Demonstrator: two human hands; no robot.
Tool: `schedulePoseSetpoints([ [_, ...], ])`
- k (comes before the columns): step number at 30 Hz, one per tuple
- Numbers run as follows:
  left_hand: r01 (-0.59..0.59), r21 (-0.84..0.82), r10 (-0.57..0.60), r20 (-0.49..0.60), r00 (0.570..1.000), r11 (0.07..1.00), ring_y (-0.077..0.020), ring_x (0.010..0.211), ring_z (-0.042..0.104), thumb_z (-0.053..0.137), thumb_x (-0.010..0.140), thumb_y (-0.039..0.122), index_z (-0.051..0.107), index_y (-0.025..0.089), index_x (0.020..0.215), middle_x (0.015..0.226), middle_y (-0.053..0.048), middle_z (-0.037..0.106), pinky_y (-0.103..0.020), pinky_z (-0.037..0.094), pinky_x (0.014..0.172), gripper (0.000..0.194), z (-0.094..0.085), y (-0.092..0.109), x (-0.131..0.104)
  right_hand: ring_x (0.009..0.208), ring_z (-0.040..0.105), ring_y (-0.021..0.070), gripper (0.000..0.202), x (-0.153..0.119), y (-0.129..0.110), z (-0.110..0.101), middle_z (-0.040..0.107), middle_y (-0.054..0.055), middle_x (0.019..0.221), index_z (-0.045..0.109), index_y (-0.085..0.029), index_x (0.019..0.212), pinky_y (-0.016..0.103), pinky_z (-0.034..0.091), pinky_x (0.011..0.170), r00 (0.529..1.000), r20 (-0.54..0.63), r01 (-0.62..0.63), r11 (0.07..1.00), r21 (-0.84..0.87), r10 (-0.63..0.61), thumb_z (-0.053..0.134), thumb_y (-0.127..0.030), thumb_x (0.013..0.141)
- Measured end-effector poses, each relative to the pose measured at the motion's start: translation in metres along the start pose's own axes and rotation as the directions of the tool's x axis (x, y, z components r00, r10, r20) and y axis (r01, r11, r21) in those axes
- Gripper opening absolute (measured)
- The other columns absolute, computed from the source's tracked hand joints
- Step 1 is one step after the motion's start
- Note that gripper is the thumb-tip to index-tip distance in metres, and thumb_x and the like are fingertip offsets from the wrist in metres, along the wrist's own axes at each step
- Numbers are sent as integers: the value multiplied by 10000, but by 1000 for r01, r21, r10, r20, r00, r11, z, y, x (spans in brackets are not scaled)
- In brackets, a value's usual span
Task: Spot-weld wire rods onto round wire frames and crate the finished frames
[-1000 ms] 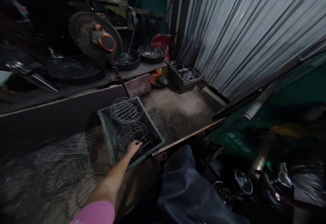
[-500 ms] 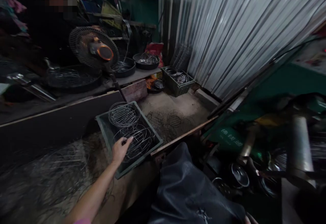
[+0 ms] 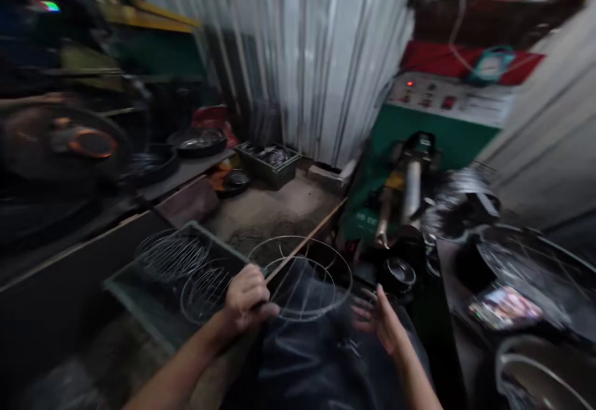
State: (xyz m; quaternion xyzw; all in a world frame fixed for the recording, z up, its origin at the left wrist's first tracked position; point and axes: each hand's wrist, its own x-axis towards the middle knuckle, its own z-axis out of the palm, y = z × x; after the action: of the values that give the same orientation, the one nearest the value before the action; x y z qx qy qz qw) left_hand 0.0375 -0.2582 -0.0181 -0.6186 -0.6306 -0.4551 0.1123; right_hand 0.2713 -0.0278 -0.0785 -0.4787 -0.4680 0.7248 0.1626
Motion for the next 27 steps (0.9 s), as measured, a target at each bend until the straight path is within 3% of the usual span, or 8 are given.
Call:
schedulePoseSetpoints([
  [5,-272,-361,306,38,951,892,-152,578,494,707,626,410,601,264,639,571,7,553,-354,407,702,181,42,40,15,1007,579,304,450,-24,-14,-2,575,187,1131,533,-143,1108,445,485,729,941,337,-153,937,313,41,514,-462,791],
  [8,37,-630,-114,-82,990,776,-215,885,564,679,634,453,655,281,814,904,-34,635,-403,355,927,250,63,37,26,1013,582,280,390,-31,-14,-31,537,160,1204,497,-184,1138,419,506,715,950,307,-57,936,347,-56,550,-351,789],
  [11,433,-858,-661,158,734,276,-233,1139,468,550,736,495,606,254,1024,1149,-66,570,-409,304,994,380,95,20,50,975,602,270,399,-31,-18,-62,531,158,1218,458,-199,1183,412,528,676,951,285,24,945,327,-122,528,-337,816],
  [13,611,-790,-662,490,568,-60,-232,1141,476,546,741,477,586,212,1063,1138,-99,582,-408,313,985,419,121,15,63,933,621,266,417,-28,-22,-81,548,162,1196,449,-187,1198,399,538,637,936,324,37,956,292,-136,524,-347,819],
  [15,730,-645,-502,720,479,-229,-231,1041,545,605,709,423,587,180,1062,1047,-116,620,-400,360,938,429,148,19,66,916,629,271,441,-21,-23,-100,561,164,1178,449,-178,1203,379,542,596,912,392,28,971,237,-122,532,-365,812],
  [20,797,-580,-453,764,460,-168,-118,702,562,698,643,305,605,183,1020,738,-2,588,-292,445,767,407,192,44,33,802,661,233,421,-4,-18,-139,636,154,1026,487,-139,1149,325,544,549,937,349,1,996,94,-34,563,-371,806],
  [24,776,-614,-547,704,453,-147,-83,642,520,716,598,261,623,176,960,696,28,545,-301,459,768,383,191,44,27,716,659,188,289,2,-31,-139,664,132,928,524,-124,1063,276,540,507,971,238,-37,999,6,35,576,-272,820],
  [27,695,-699,-594,636,493,-172,-66,608,489,687,622,224,609,181,955,640,51,513,-371,460,822,345,182,22,40,800,652,175,243,16,-53,-127,658,118,971,527,-146,1080,292,555,616,975,192,95,991,99,-113,530,-245,859],
])
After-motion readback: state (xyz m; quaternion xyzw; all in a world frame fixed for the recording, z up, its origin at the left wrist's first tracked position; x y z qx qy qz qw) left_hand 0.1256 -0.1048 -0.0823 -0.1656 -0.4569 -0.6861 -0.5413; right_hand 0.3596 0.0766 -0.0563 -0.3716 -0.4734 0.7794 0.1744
